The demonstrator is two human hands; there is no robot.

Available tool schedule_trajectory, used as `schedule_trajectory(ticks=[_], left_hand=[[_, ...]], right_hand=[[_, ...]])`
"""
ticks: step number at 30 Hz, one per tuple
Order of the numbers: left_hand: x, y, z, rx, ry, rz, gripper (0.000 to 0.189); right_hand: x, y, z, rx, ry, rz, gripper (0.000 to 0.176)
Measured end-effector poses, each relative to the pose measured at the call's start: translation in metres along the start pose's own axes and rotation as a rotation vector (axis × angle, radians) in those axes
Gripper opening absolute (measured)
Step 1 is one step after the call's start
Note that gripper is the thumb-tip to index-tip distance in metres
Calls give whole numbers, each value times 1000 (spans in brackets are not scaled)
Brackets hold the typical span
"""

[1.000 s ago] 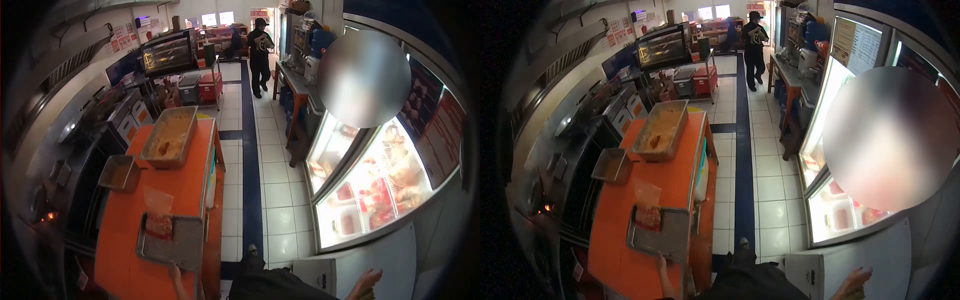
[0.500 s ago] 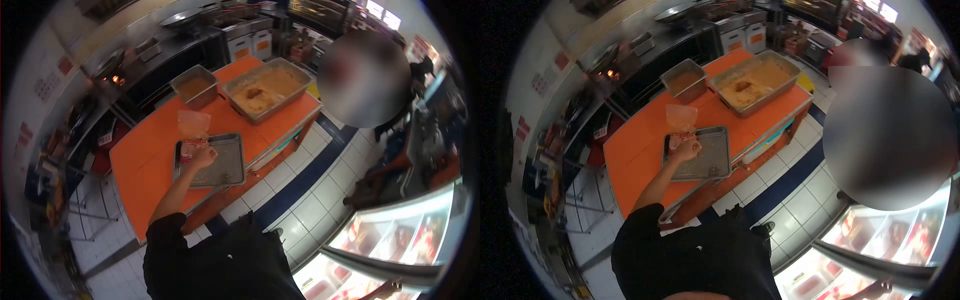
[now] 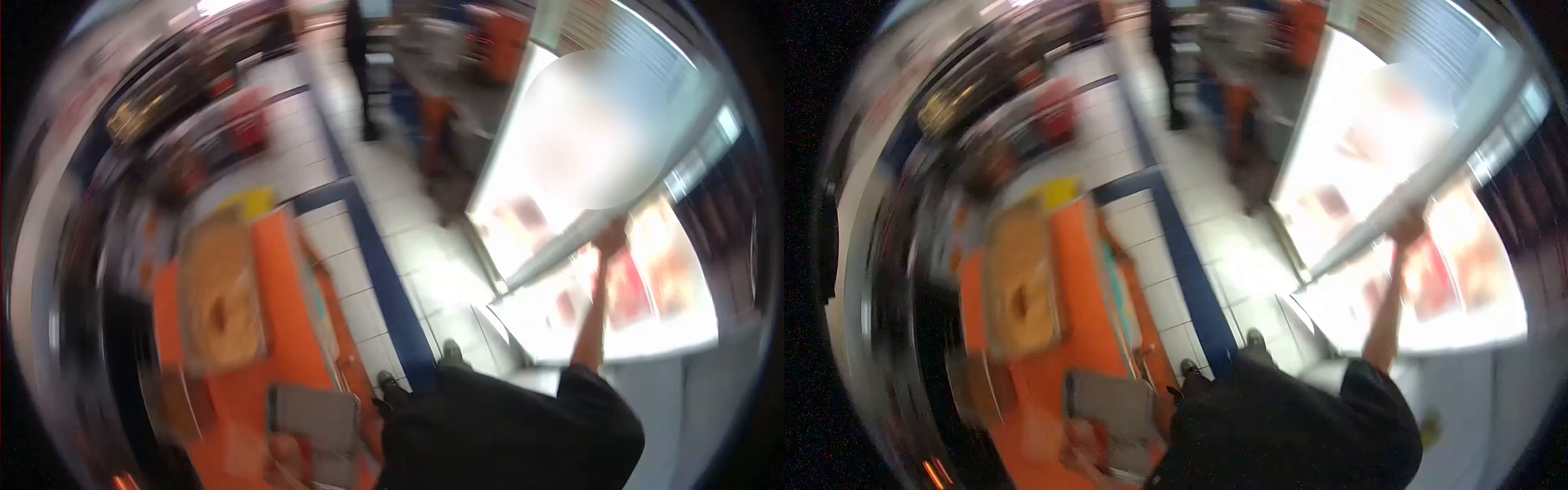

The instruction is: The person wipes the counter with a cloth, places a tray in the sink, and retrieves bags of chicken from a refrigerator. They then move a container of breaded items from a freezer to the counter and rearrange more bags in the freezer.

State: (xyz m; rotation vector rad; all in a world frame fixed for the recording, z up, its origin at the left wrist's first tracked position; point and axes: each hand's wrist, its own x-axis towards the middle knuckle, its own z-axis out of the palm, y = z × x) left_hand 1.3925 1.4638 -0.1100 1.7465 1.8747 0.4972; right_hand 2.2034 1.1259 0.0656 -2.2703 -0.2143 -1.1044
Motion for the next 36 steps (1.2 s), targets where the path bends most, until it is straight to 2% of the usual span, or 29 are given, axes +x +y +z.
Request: schedule_trajectory(ticks=[1, 4, 6, 8, 10, 12, 13, 15, 18, 20, 21, 22, 24, 26, 28, 30, 32, 34, 36], left_hand=[[31, 6, 4, 77, -29, 46, 32], [63, 32, 10, 242, -90, 109, 33], [69, 43, 10, 297, -94, 128, 34], [75, 53, 9, 336, -114, 160, 35], [82, 69, 7, 365, -122, 212, 35], [90, 99, 9, 383, -136, 319, 36], [91, 115, 8, 379, -147, 377, 37], [92, 167, 15, 320, -183, 566, 37], [83, 287, 63, 141, -316, 935, 39], [52, 406, 100, 57, -515, 1143, 25], [13, 468, 120, -361, -536, 1175, 26], [8, 485, 161, -386, -495, 1240, 26], [-36, 527, 225, -536, -478, 1169, 27], [-95, 570, 270, -686, -592, 1046, 29], [-147, 604, 330, -695, -934, 851, 30], [-219, 633, 436, -754, -1004, 657, 36], [-284, 685, 452, -746, -1098, 673, 45], [-371, 741, 483, -893, -940, 463, 49], [-419, 803, 519, -844, -1225, 281, 51]], right_hand=[[-20, -30, -18, -31, 77, 48, 26], [-70, -95, -73, -2, 238, 68, 23], [-106, -117, -117, 182, 240, 94, 26], [-148, -125, -156, 174, 256, 133, 23], [-181, -137, -194, 122, 208, 273, 20], [-206, -148, -221, 80, 193, 290, 34], [-225, -138, -229, -37, 169, 290, 39], [-261, -128, -242, -163, 145, 305, 45], [-286, -131, -251, -231, 52, 300, 52], [-294, -134, -258, 111, 142, 265, 55], [-308, -123, -255, 201, 250, 295, 48], [-325, -115, -252, 293, 357, 325, 42], [-350, -102, -264, 195, 395, 397, 43], [-365, -101, -276, 93, 413, 446, 43], [-377, -107, -279, 26, 440, 519, 43], [-377, -114, -270, -26, 451, 575, 43], [-376, -119, -255, -50, 454, 622, 44], [-369, -128, -235, -55, 447, 667, 44], [-358, -133, -212, -31, 438, 713, 44]])
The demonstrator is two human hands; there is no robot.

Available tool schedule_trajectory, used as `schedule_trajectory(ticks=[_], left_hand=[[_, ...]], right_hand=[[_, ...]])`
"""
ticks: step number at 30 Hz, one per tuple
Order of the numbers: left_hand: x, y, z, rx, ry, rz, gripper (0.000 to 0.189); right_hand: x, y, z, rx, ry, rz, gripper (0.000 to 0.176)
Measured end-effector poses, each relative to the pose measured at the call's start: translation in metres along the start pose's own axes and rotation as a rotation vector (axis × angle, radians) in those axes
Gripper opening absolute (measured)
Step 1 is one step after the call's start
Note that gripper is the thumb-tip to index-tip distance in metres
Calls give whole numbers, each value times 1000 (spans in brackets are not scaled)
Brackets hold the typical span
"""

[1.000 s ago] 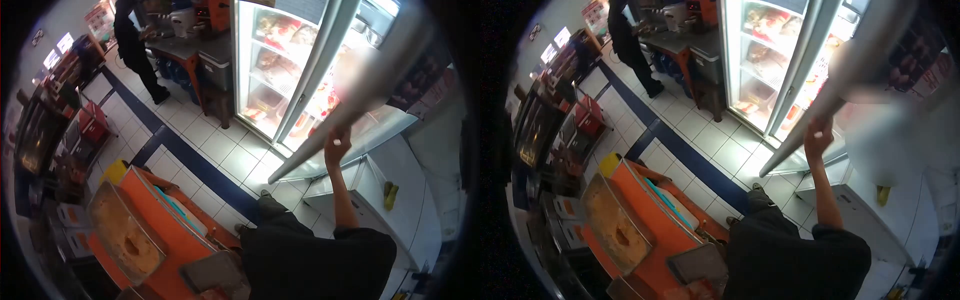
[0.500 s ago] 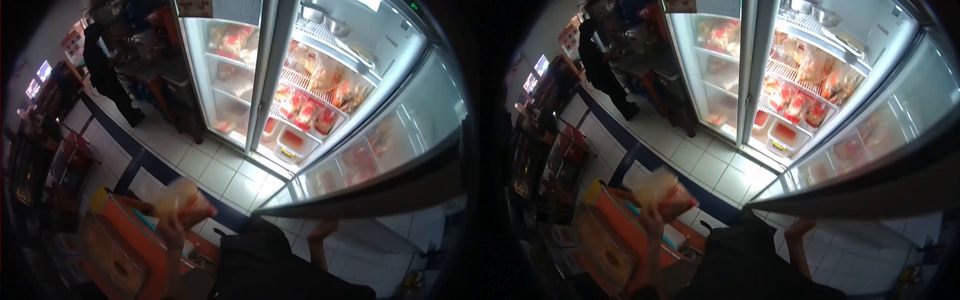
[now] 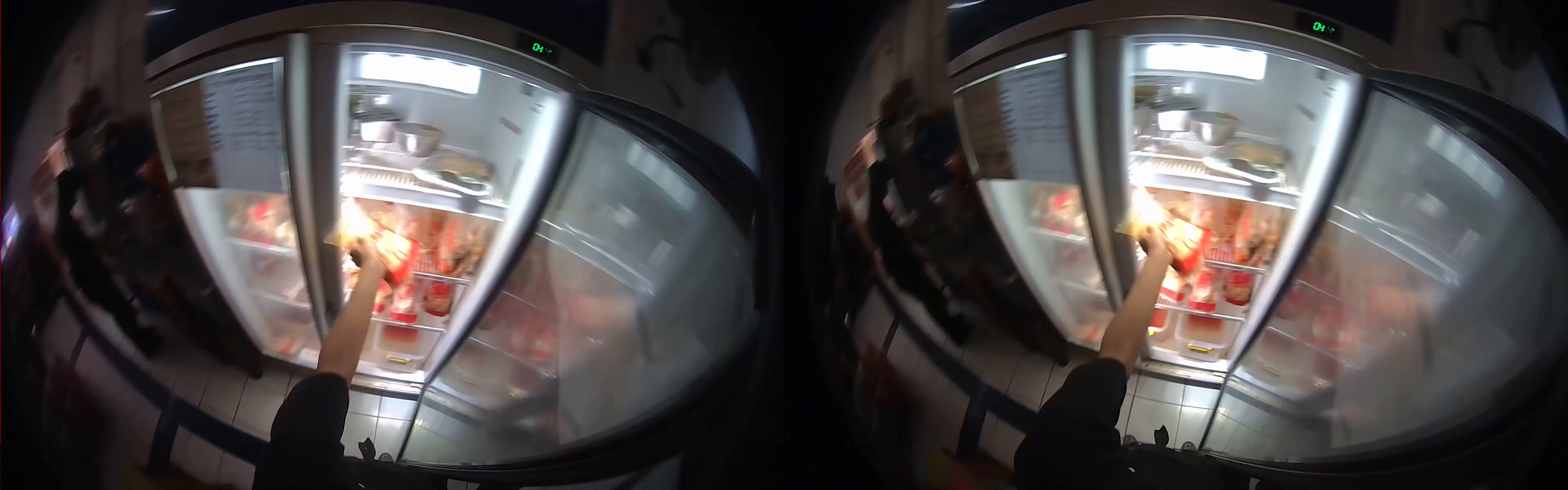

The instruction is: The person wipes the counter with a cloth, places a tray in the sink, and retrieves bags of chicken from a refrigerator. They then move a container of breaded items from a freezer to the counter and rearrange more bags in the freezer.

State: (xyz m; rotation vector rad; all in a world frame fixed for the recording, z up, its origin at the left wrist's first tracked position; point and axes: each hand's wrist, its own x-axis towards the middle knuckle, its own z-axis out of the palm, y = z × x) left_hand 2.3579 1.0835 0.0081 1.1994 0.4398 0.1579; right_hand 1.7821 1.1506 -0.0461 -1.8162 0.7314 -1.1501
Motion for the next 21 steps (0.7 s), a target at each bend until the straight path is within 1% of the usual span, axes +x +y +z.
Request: schedule_trajectory(ticks=[2, 3, 5, 7, 8, 9, 10, 11, 13, 14, 15, 16, 17, 18, 19, 20, 21], left_hand=[[35, -9, 54, -19, -148, 56, 47], [33, -7, 59, -14, -190, 40, 47], [12, 11, 45, 536, -465, 327, 44], [-3, -11, 1, 612, -514, 744, 41], [-17, -39, -31, 400, -462, 1001, 40], [-16, -74, -68, 682, -849, 613, 41], [-29, -97, -113, 762, -1116, 510, 37], [-42, -117, -172, 833, -1344, 383, 33], [-57, -167, -301, 1123, -1672, 67, 43], [-61, -220, -381, 1289, -1486, -103, 50], [-83, -216, -446, 1294, -1281, 5, 45], [-109, -212, -503, 1164, -936, -222, 36], [-146, -225, -556, 1010, -546, -334, 31], [-160, -248, -592, 1027, -290, -366, 30], [-175, -231, -600, 1018, -38, -153, 30], [-196, -204, -604, 857, 84, -327, 27], [-215, -166, -591, 779, 166, -164, 24]], right_hand=[[-7, -9, 23, 12, 0, 48, 44], [-8, -13, 32, 17, -5, 67, 45], [-13, -19, 51, 19, 8, 94, 45], [-16, -26, 61, 25, -3, 109, 45], [-16, -29, 67, 22, -6, 111, 46], [-19, -33, 75, 24, -14, 106, 46], [-20, -36, 82, 26, -19, 105, 46], [-20, -38, 86, 34, -45, 94, 46], [-19, -44, 98, 44, -81, 59, 47], [-15, -47, 103, 51, -110, 37, 47], [-9, -50, 107, 71, -142, -1, 47], [-1, -51, 113, 86, -162, -46, 47], [10, -53, 120, 117, -210, -111, 47], [25, -52, 127, 140, -220, -183, 48], [52, -55, 145, 143, -195, -249, 48], [81, -59, 166, 130, -215, -281, 48], [117, -64, 186, -18, -284, -267, 42]])
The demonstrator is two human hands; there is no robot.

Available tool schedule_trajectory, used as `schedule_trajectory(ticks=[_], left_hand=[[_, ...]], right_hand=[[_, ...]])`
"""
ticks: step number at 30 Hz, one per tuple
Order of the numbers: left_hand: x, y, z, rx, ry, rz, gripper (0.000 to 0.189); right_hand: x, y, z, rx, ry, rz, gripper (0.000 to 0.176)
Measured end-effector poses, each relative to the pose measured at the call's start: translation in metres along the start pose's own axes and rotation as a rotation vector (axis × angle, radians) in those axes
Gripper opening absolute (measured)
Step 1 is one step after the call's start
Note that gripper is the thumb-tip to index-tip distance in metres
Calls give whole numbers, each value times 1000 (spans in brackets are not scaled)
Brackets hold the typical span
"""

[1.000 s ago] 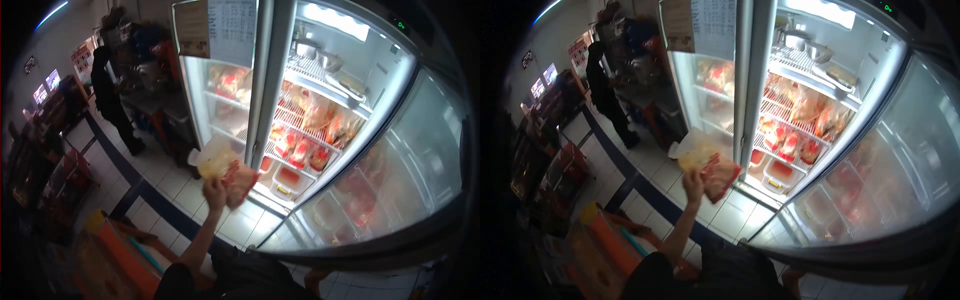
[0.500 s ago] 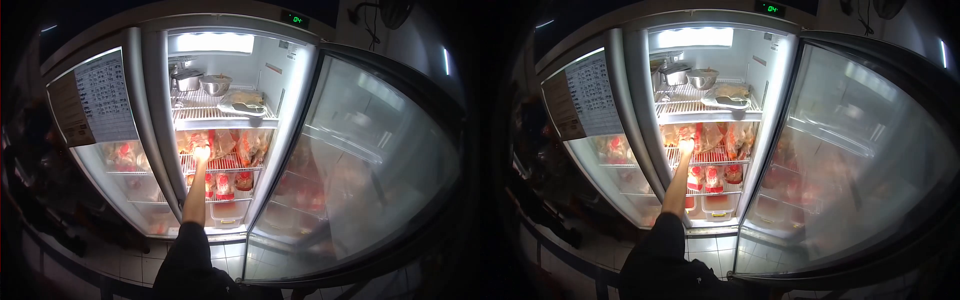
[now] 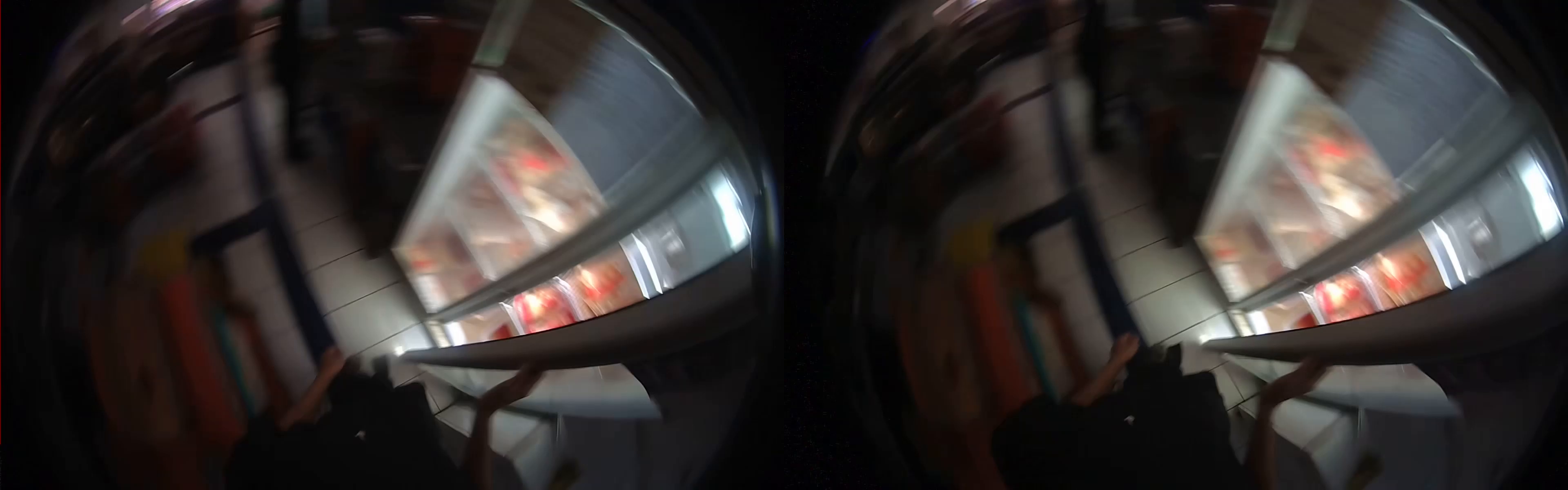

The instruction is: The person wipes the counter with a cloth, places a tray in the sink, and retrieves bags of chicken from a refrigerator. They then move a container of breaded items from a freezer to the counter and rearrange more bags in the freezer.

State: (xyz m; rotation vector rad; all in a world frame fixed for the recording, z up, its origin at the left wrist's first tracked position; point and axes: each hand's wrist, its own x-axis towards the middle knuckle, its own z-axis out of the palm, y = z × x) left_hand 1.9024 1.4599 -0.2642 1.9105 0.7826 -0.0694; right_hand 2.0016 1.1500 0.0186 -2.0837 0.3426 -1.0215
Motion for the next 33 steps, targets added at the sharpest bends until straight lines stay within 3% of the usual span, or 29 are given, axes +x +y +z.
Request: schedule_trajectory(ticks=[1, 2, 3, 4, 5, 7, 9, 11, 13, 14, 16, 17, 18, 19, 20, 21, 22, 23, 25, 26, 28, 29, 30, 31, 32, 33], left_hand=[[9, -13, 14, 43, 84, -55, 22], [35, -23, 37, -243, 200, 59, 22], [14, 30, 16, -718, 257, -26, 22], [-6, 35, 12, -873, 364, -56, 22], [-25, 57, 10, -959, 426, -138, 25], [-67, 68, 21, -1068, 541, -149, 26], [-120, 57, 38, -1068, 509, -167, 28], [-190, 53, 51, -1023, 590, -209, 32], [-268, 59, 61, -1336, 627, -445, 39], [-296, 48, 73, -1491, 771, -410, 44], [-330, 16, 76, -1672, 1033, -319, 56], [-344, -4, 68, -1696, 1149, -268, 62], [-346, -11, 49, -1708, 1157, -231, 62], [-352, -17, 31, -1802, 1223, -237, 64], [-358, -24, 13, -1893, 1294, -239, 65], [-332, -67, 11, -1934, 1236, -85, 65], [-307, -110, 10, -1972, 1165, 66, 66], [-283, -150, 8, -2006, 1084, 209, 66], [-303, -65, 3, -1644, 1305, 276, 47], [-296, -56, 13, -1583, 1347, 141, 42], [-279, -31, 40, -1463, 1397, -134, 38], [-303, -17, 49, -1578, 1585, -85, 41], [-347, -16, 68, -1712, 1518, -115, 42], [-376, -23, 98, -1774, 1499, -56, 42], [-406, -21, 121, -1787, 1522, -127, 41], [-469, 10, 130, -1742, 1609, -58, 39]], right_hand=[[56, 14, 18, 27, -58, 95, 35], [113, 40, 45, 67, -127, -10, 27], [148, 39, 64, 311, -152, -309, 25], [185, 80, 96, 370, -188, -411, 23], [214, 65, 111, 495, -290, -125, 29], [256, 61, 154, 509, -360, -170, 29], [276, 56, 191, 495, -387, -286, 29], [272, 64, 215, 497, -421, -373, 31], [240, 83, 252, 526, -606, -429, 33], [209, 97, 267, 558, -786, -457, 35], [117, 111, 296, 678, -1341, -471, 38], [40, 108, 283, 619, -1485, -399, 36], [-25, 75, 233, 704, -1687, -73, 33], [-63, 48, 168, 652, -1795, -174, 38], [-115, 75, 160, 889, -2120, 279, 35], [-143, 32, 74, 674, -2119, 2, 29], [-143, 15, 49, 700, -2128, -33, 29], [-144, 3, 28, 765, -2101, -226, 25], [-186, 2, -47, 919, -2065, -490, 19], [-197, 13, -55, 994, -1927, -301, 18], [-229, 60, -26, 767, -1933, -66, 24], [-254, 100, 7, 495, -2026, -415, 34], [-280, 141, 0, 778, -1781, -769, 43], [-283, 150, -23, 711, -1967, -759, 43], [-290, 153, -47, 656, -2172, -783, 42], [-302, 155, -77, 597, -2361, -827, 41]])
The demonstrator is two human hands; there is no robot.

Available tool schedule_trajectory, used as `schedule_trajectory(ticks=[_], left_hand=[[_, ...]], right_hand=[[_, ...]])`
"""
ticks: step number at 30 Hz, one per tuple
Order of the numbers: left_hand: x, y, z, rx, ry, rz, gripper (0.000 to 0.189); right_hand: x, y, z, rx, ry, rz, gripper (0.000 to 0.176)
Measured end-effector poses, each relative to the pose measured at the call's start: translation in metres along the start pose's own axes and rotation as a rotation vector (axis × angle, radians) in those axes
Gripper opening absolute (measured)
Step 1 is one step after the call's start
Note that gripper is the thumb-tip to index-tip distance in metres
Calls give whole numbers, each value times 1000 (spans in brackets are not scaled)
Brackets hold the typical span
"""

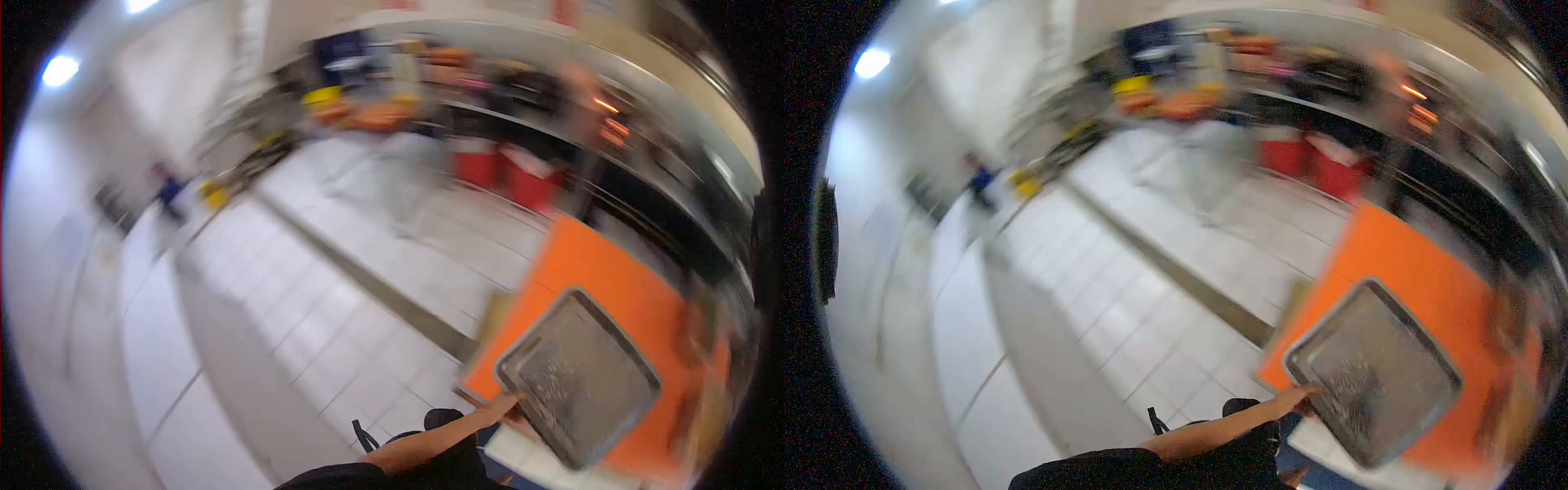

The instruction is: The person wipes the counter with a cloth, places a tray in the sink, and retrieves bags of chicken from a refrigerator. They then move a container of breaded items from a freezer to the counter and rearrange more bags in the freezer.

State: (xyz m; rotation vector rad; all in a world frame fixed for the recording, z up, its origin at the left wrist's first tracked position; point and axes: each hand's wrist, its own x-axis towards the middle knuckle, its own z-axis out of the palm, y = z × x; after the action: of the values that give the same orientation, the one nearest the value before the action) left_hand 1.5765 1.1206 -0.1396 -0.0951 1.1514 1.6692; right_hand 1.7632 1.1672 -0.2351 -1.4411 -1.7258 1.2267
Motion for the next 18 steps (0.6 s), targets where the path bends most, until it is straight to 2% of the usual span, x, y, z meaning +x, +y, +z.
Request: schedule_trajectory(ticks=[2, 3, 5, 6, 7, 8, 9, 12, 13, 15, 18], left_hand=[[-55, 75, -38, -79, 204, 41, 44], [-68, 92, -73, -94, 211, 72, 43], [-100, 106, -168, -153, 187, 147, 47], [-133, 109, -200, -143, 260, 309, 48], [-136, 106, -244, -246, 308, 363, 47], [-166, 127, -259, -236, 382, 418, 45], [-194, 141, -266, -278, 515, 454, 46], [-255, 121, -337, -357, 757, 544, 47], [-266, 101, -352, -351, 833, 653, 46], [-309, 106, -370, -508, 1032, 565, 47], [-316, 80, -377, -719, 1262, 599, 50]], right_hand=[[-1, -29, 55, -6, -374, -25, 40], [-7, -40, 80, -23, -489, -50, 39], [-15, -59, 137, -61, -720, -112, 37], [-22, -67, 163, -78, -805, -127, 36], [-27, -76, 193, -100, -891, -148, 36], [-37, -87, 221, -122, -978, -159, 35], [-44, -98, 247, -149, -1036, -177, 34], [-64, -136, 331, -220, -1191, -226, 32], [-70, -151, 361, -233, -1230, -247, 31], [-85, -185, 420, -249, -1297, -294, 30], [-102, -246, 486, -247, -1364, -371, 27]])
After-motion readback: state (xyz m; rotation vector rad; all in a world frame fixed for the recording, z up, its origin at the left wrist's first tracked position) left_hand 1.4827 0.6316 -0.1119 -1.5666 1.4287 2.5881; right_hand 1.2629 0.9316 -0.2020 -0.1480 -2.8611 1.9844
